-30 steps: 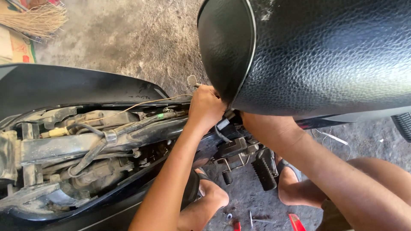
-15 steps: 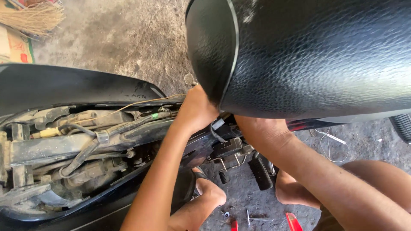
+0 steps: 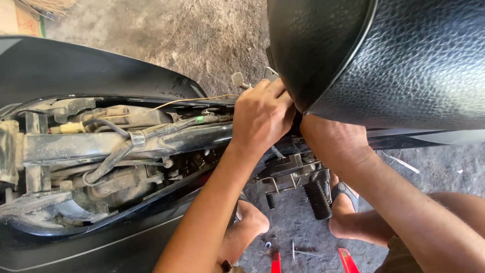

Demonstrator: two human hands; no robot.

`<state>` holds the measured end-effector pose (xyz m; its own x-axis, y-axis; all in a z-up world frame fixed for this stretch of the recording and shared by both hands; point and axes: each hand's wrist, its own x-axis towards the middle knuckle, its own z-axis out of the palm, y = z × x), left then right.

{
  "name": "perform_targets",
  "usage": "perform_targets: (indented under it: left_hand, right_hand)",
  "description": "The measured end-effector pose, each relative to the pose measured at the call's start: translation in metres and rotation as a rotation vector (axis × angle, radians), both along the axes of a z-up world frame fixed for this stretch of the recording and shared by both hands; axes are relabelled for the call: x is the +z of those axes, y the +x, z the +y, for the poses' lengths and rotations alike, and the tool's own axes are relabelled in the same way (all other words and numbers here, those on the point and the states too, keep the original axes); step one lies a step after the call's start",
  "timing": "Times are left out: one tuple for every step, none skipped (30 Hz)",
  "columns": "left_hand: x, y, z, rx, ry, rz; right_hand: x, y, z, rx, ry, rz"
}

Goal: Repairing the electrical wiring under the seat of a motorcycle.

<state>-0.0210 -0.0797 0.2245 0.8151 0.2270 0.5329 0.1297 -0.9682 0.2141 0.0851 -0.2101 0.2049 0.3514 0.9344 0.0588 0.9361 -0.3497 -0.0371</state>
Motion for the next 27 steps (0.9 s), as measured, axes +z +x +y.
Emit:
perform_targets:
  left_hand:
    - [-0.002,0.000,0.000,0.004,0.016,-0.010]
    - [-0.002,0.000,0.000,0.003,0.016,-0.010]
    - [-0.002,0.001,0.000,0.006,0.008,0.023]
    - [-0.001,0.003,0.001,0.008,0.002,0.055]
    - [-0.001,0.004,0.000,0.006,0.003,0.053]
    - [-0.001,0.005,0.000,0.031,-0.092,0.041]
    - [0.000,0.006,-0.001,0.054,-0.188,0.028]
    - [0.004,0.009,-0.003,0.052,-0.186,0.026]
    - [0.007,0.011,-0.004,0.086,-0.296,0.058]
    - [0.011,0.013,-0.006,0.121,-0.406,0.091]
    - [0.011,0.016,-0.006,0.119,-0.405,0.090]
    - [0.012,0.018,-0.005,0.181,-0.513,0.168]
    - [0.012,0.021,-0.005,0.243,-0.621,0.247]
    - [0.008,0.022,-0.003,0.241,-0.621,0.248]
    - [0.004,0.023,-0.001,0.252,-0.716,0.280]
    - [0.000,0.025,0.001,0.260,-0.812,0.313]
    - [-0.015,0.026,0.005,0.255,-0.811,0.316]
    - [-0.030,0.028,0.008,0.243,-1.049,0.272]
    - [-0.045,0.029,0.012,0.229,-1.287,0.225]
    - [-0.038,0.030,0.011,0.225,-1.286,0.228]
    - [-0.031,0.030,0.010,0.188,-1.396,0.221]
    - [-0.024,0.030,0.010,0.152,-1.506,0.214]
    - [-0.020,0.030,0.010,0.149,-1.506,0.217]
    - [-0.018,0.027,0.009,0.128,-1.336,0.252]
    - [-0.015,0.025,0.009,0.106,-1.165,0.284]
    - [-0.007,0.024,0.007,0.108,-1.166,0.286]
    - [0.002,0.024,0.005,0.129,-0.956,0.322]
  right_hand:
    - [0.000,0.000,0.001,-0.012,0.030,0.013]
    - [-0.001,-0.001,0.000,-0.013,0.029,0.012]
    - [-0.001,0.000,-0.001,-0.015,0.068,0.010]
    - [0.000,0.001,-0.001,-0.017,0.109,0.007]
    - [-0.002,0.002,-0.003,-0.019,0.110,0.005]
    - [-0.003,0.003,-0.005,-0.001,0.106,-0.031]
    - [-0.004,0.005,-0.006,0.016,0.103,-0.067]
    - [-0.004,0.005,-0.010,0.014,0.104,-0.069]
    - [-0.004,0.006,-0.013,0.051,0.077,-0.189]
    - [-0.004,0.006,-0.017,0.088,0.049,-0.308]
    - [-0.001,0.006,-0.018,0.087,0.049,-0.309]
    - [0.002,0.006,-0.020,0.124,0.020,-0.419]
    - [0.004,0.005,-0.022,0.160,-0.011,-0.529]
    - [0.003,0.005,-0.022,0.158,-0.011,-0.528]
    - [0.002,0.006,-0.023,0.153,-0.016,-0.517]
    - [0.002,0.007,-0.023,0.145,-0.021,-0.507]
    - [0.003,0.008,-0.023,0.140,-0.023,-0.507]
    - [0.004,0.008,-0.022,0.137,-0.047,-0.506]
    - [0.005,0.009,-0.022,0.135,-0.070,-0.505]
    - [0.006,0.009,-0.023,0.130,-0.071,-0.505]
    - [0.006,0.010,-0.024,0.129,-0.054,-0.501]
    - [0.007,0.010,-0.025,0.129,-0.036,-0.497]
    - [0.005,0.011,-0.026,0.125,-0.037,-0.496]
    - [0.003,0.012,-0.026,0.130,0.012,-0.469]
    - [0.001,0.012,-0.026,0.135,0.062,-0.443]
    - [0.000,0.012,-0.026,0.136,0.061,-0.440]
    - [-0.001,0.011,-0.026,0.137,0.045,-0.417]
